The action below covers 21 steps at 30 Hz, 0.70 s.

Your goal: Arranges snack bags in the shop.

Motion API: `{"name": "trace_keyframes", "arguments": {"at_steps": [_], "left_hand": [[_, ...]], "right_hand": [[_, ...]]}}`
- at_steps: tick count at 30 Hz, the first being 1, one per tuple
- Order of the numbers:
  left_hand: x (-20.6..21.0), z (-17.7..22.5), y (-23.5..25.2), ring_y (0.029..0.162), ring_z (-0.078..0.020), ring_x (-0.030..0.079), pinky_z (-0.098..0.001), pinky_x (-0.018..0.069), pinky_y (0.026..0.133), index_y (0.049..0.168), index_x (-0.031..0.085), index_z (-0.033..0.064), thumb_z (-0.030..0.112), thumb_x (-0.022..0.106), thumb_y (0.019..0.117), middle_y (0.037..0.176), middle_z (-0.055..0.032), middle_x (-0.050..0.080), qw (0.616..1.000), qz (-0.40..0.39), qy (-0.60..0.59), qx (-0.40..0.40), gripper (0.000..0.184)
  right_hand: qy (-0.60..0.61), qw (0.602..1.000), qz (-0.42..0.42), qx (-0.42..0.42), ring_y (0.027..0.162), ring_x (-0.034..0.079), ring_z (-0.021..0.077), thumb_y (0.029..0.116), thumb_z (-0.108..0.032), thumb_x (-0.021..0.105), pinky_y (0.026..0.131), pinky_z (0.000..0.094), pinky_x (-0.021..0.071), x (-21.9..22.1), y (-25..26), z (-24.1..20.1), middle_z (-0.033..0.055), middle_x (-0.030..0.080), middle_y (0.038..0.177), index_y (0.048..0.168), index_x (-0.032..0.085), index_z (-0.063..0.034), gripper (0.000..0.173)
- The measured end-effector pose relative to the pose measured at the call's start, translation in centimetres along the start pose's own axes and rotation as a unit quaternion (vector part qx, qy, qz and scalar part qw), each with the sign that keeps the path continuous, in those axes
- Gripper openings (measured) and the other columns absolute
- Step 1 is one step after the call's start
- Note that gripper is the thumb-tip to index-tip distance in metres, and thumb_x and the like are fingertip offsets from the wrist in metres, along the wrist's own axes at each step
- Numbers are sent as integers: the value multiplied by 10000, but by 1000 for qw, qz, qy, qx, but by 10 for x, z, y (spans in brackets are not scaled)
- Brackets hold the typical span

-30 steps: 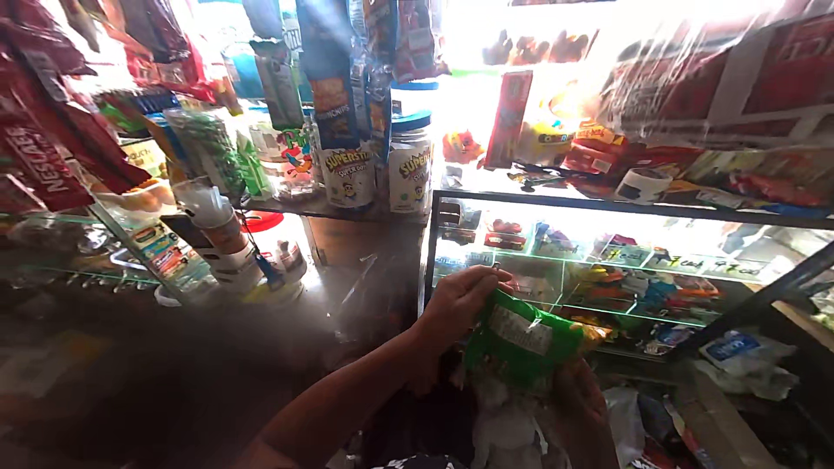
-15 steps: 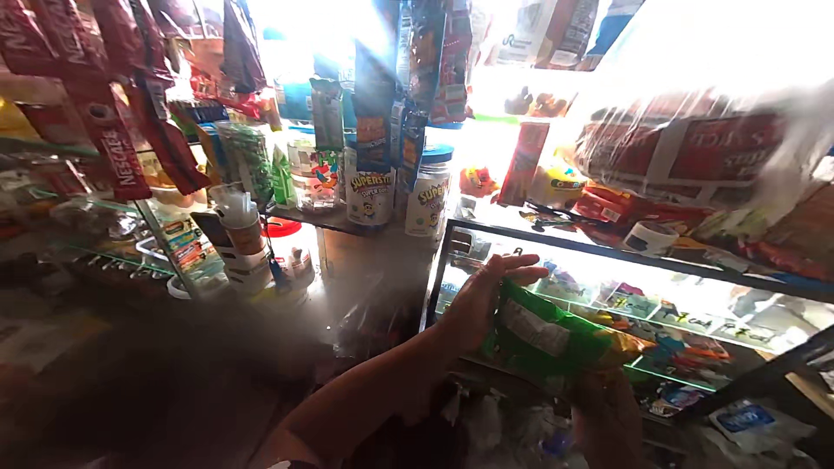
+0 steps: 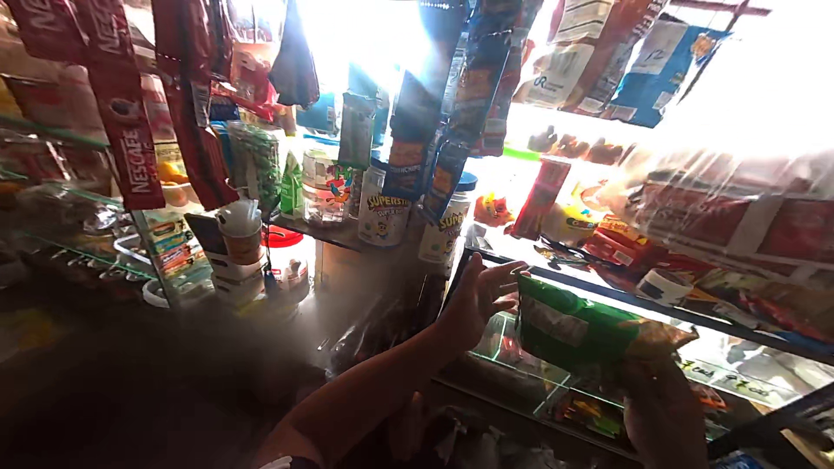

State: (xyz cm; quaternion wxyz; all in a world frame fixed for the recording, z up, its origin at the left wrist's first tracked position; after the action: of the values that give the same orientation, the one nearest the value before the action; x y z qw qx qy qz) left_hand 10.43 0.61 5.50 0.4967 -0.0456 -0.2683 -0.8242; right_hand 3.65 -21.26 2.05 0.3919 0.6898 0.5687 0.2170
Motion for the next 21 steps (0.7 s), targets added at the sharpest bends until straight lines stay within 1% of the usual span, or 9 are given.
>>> {"name": "trace_keyframes", "arguments": {"at_steps": [3, 5, 7, 9, 13, 15, 18, 19, 21], "left_hand": [[-13, 4, 3, 1178, -182, 605, -387, 496, 982, 1429, 465, -50, 439, -77, 1063, 1326, -157, 600, 1000, 7, -14, -24, 817], [-19, 10, 4, 1157, -178, 621, -392, 501, 972, 1407, 497, -36, 447, -78, 1060, 1302, -133, 626, 999, 6, -15, -47, 827], [-26, 19, 4, 1144, -176, 635, -398, 507, 975, 1371, 538, -23, 444, -51, 1073, 1269, -114, 651, 998, -3, -2, -64, 809], [-34, 30, 3, 1112, -151, 636, -367, 513, 963, 1349, 545, -23, 366, 67, 1111, 1228, -89, 649, 998, -12, 20, -64, 660], [-53, 48, 3, 1039, -99, 660, -296, 544, 926, 1305, 560, -37, 131, 368, 1098, 1185, -57, 664, 999, -18, 17, -33, 328], [-59, 54, 3, 1033, -98, 660, -288, 544, 918, 1292, 570, -48, 98, 391, 1089, 1185, -61, 666, 999, -18, 13, -28, 307], [-60, 60, 2, 983, -78, 670, -270, 555, 887, 1186, 634, -9, 31, 433, 1051, 1084, -11, 700, 999, -16, 31, -13, 246], [-59, 60, 1, 963, -75, 671, -270, 561, 880, 1140, 647, -5, 12, 452, 1041, 1048, -1, 700, 999, -10, 38, -8, 219], [-58, 55, 0, 973, -90, 677, -286, 564, 893, 1103, 653, -2, 24, 452, 1045, 1037, -9, 702, 999, -5, 36, -2, 211]], "right_hand": [[-31, 999, 13, -16, 909, 619, -125, 1025, -217, 560, 798, 125, 545, 10, 17, -12, -247, 653, 1042, 1255, 574, -187, 233], [-52, 998, 40, -12, 874, 615, -134, 988, -133, 553, 777, 124, 551, 19, 26, -19, -216, 642, 995, 1184, 564, -70, 206], [-62, 997, 48, -16, 838, 602, -144, 970, -86, 538, 756, 114, 545, 29, 33, -23, -191, 631, 962, 1132, 565, -14, 179], [-54, 997, 35, -36, 844, 595, -147, 979, -60, 514, 767, 109, 537, 37, 36, -23, -182, 626, 968, 1128, 566, -7, 166], [3, 998, 6, -68, 801, 619, -108, 1040, -224, 559, 708, 122, 545, 43, 37, 13, -241, 657, 963, 1097, 610, -266, 87], [29, 999, 11, -29, 761, 606, -116, 1003, -64, 518, 698, 126, 538, 60, 34, -1, -249, 644, 901, 1058, 579, -210, 167], [32, 999, 20, 19, 757, 580, -128, 981, 13, 474, 715, 120, 527, 77, 26, -18, -197, 611, 898, 1125, 569, -20, 175], [41, 999, 22, 28, 766, 584, -128, 981, -7, 475, 714, 117, 526, 78, 23, -18, -198, 616, 909, 1135, 569, -25, 181], [83, 995, 19, 46, 742, 609, -114, 1002, -104, 520, 660, 120, 532, 78, 16, -6, -239, 663, 901, 1131, 608, -173, 171]]}}
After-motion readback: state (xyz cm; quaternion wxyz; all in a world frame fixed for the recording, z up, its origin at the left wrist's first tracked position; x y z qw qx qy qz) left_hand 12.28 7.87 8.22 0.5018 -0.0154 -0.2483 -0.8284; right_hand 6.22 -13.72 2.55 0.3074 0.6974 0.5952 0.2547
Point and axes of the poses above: each hand's wrist, its own y-axis towards the middle knuckle, its own x-axis out of the palm, z = x × y, the point moved 7 cm from there along y, towards the middle knuckle
